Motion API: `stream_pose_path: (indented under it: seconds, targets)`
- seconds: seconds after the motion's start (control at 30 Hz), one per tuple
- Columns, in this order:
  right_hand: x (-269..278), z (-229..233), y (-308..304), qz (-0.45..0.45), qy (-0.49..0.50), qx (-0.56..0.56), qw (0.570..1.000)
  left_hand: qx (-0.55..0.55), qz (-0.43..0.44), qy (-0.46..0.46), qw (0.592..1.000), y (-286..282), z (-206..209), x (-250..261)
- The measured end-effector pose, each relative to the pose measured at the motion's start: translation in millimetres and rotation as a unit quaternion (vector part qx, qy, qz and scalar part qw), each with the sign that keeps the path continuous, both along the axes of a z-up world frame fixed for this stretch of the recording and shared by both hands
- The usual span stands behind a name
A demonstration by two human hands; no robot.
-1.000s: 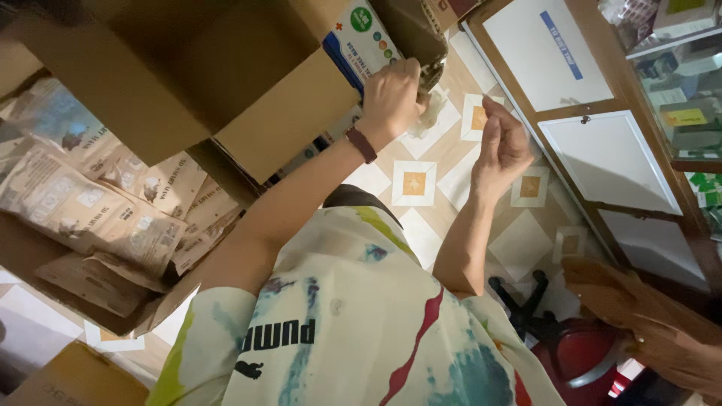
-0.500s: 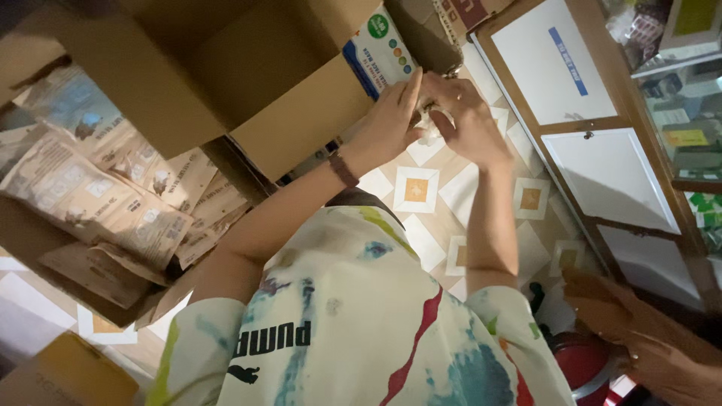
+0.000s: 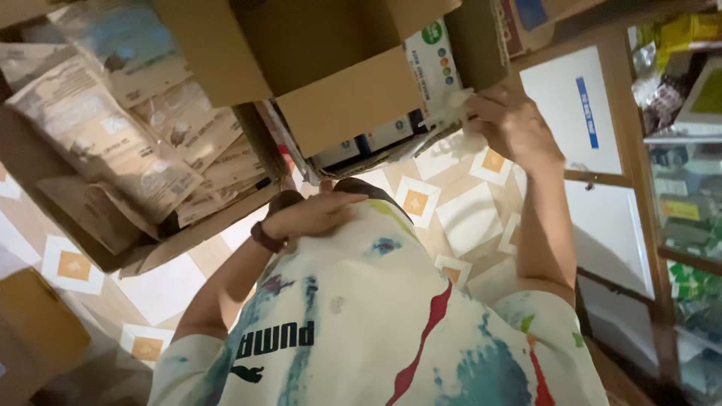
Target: The person packs individually wrapped face masks into a cardboard box. They repeatedly pick up mask packages from a larger container and place them into the smaller box, arranging them in layers. The person also places a small white box labeled 'Thank you!' into the box before continuing to add more masks.
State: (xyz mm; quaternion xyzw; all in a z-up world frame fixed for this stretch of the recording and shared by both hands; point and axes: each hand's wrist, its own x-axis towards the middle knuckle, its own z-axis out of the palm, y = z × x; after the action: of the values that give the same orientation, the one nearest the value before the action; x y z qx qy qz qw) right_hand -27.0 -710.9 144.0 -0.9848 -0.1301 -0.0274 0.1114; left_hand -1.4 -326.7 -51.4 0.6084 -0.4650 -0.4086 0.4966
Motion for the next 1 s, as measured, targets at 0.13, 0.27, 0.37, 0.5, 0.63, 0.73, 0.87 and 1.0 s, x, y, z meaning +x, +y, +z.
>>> stream_pose_path:
  seconds: [0.13,0.27,0.37,0.5,0.63,0.73,0.87,1.0]
  targets:
    - [-8.3,24.7,-3.7,0.004,-0.013,0.113,0.993,0.165,0.092,0.008,0.982,2.2,-76.0,-28.2]
    - [-58.2,23.1,23.1,0.032,0.069,0.246,0.966,0.281,0.034,0.045,0.958,25.8,-117.2,-28.3]
    - [-73.1,-32.1,63.5,0.071,0.167,0.273,0.945,0.279,0.030,-0.014,0.960,63.6,-116.2,-20.0]
    - [-90.6,-147.9,131.7,-0.091,0.295,0.295,0.904,0.194,0.097,0.089,0.972,99.8,-94.6,-20.7]
    - [-88.5,-245.5,192.1,-0.136,0.308,0.322,0.885,0.244,0.175,0.052,0.952,119.0,-77.9,-30.3]
    - [-72.4,-280.0,236.9,-0.145,0.405,0.356,0.829,0.215,0.261,-0.021,0.941,133.7,-78.1,-41.2]
    - [-34.2,-281.0,288.5,-0.040,0.461,0.330,0.823,0.142,0.303,-0.065,0.940,159.0,-98.4,-50.3]
    - [-3.8,-249.8,309.7,0.064,0.538,0.234,0.807,0.111,0.257,-0.044,0.959,181.0,-107.5,-43.3]
